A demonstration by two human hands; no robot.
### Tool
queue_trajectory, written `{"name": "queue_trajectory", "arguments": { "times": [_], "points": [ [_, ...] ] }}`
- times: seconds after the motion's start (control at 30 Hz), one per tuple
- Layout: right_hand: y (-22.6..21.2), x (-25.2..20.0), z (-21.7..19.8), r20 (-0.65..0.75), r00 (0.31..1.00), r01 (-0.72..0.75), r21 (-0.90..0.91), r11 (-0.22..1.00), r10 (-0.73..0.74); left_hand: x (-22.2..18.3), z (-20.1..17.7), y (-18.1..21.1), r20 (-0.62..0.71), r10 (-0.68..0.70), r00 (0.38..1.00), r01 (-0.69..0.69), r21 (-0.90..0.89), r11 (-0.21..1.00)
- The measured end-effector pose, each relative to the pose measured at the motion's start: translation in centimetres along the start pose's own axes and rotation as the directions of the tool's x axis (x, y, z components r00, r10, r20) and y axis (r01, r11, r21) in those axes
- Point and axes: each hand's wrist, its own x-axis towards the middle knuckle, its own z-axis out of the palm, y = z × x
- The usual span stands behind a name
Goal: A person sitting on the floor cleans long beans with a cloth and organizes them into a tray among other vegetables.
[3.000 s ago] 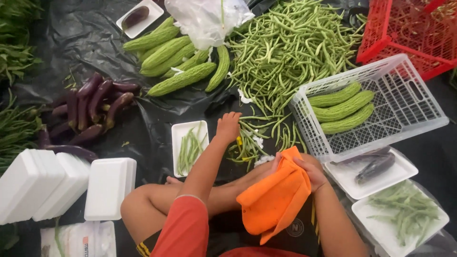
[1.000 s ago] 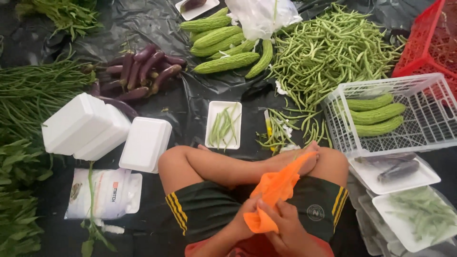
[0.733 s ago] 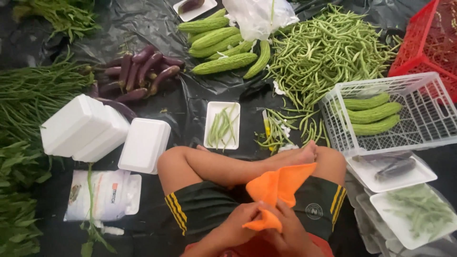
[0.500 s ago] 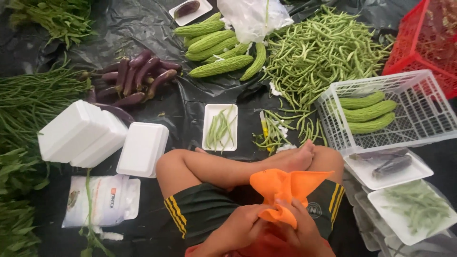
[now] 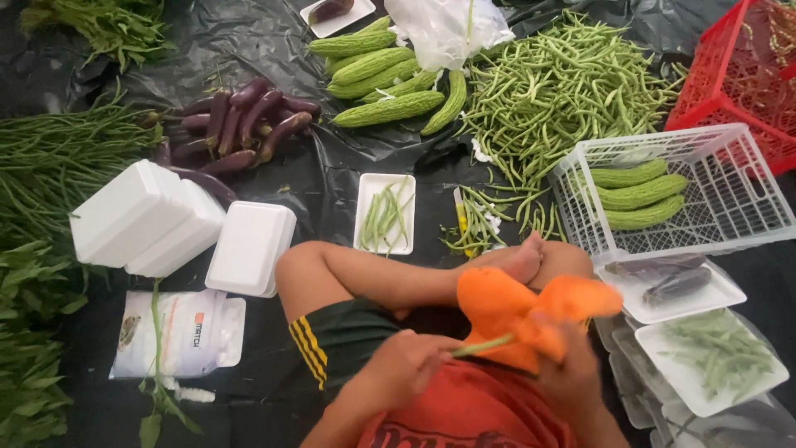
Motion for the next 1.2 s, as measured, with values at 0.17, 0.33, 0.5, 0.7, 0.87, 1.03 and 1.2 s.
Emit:
{"name": "queue_trajectory", "arguments": {
  "times": [0.17, 0.33, 0.5, 0.7, 0.87, 1.03, 1.2],
  "points": [
    [4.2, -1.2, -1.0, -0.033, 0.861, -0.362, 0.661, 0.657, 0.507, -2.2, -0.1, -4.5, -0.233, -0.363, 0.902, 0.210, -0.498, 0.842],
    [0.9, -0.1, 2.5, 0.109, 0.800, -0.374, 0.860, 0.347, 0.590, -2.0, 2.2, -7.1, -0.275, -0.518, 0.810, 0.075, -0.828, 0.556],
    [-5.1, 1.3, 5.3, 0.360, 0.788, -0.577, 0.714, 0.396, 0.500, 0.2, 5.9, -3.7, 0.014, -0.381, 0.924, 0.265, -0.742, 0.616],
    [-6.5, -0.8, 4.9, 0.539, 0.623, -0.604, 0.792, -0.089, 0.567, 0.9, 4.3, 0.6, 0.075, -0.255, 0.964, 0.262, -0.429, 0.865],
    [-9.1, 1.9, 3.2, 0.533, 0.516, -0.663, 0.744, -0.081, 0.670, 0.5, 3.3, 0.7, 0.101, -0.306, 0.947, 0.320, -0.195, 0.927],
    [-8.7, 2.8, 2.9, 0.519, 0.502, -0.655, 0.750, -0.088, 0.692, -0.5, 1.9, -0.2, 0.156, -0.238, 0.959, 0.250, -0.056, 0.967],
    [-6.7, 4.0, 1.8, 0.336, 0.592, -0.560, 0.825, 0.074, 0.733, -1.2, 0.5, -0.9, 0.213, -0.245, 0.946, 0.270, -0.098, 0.958]
  ]
}}
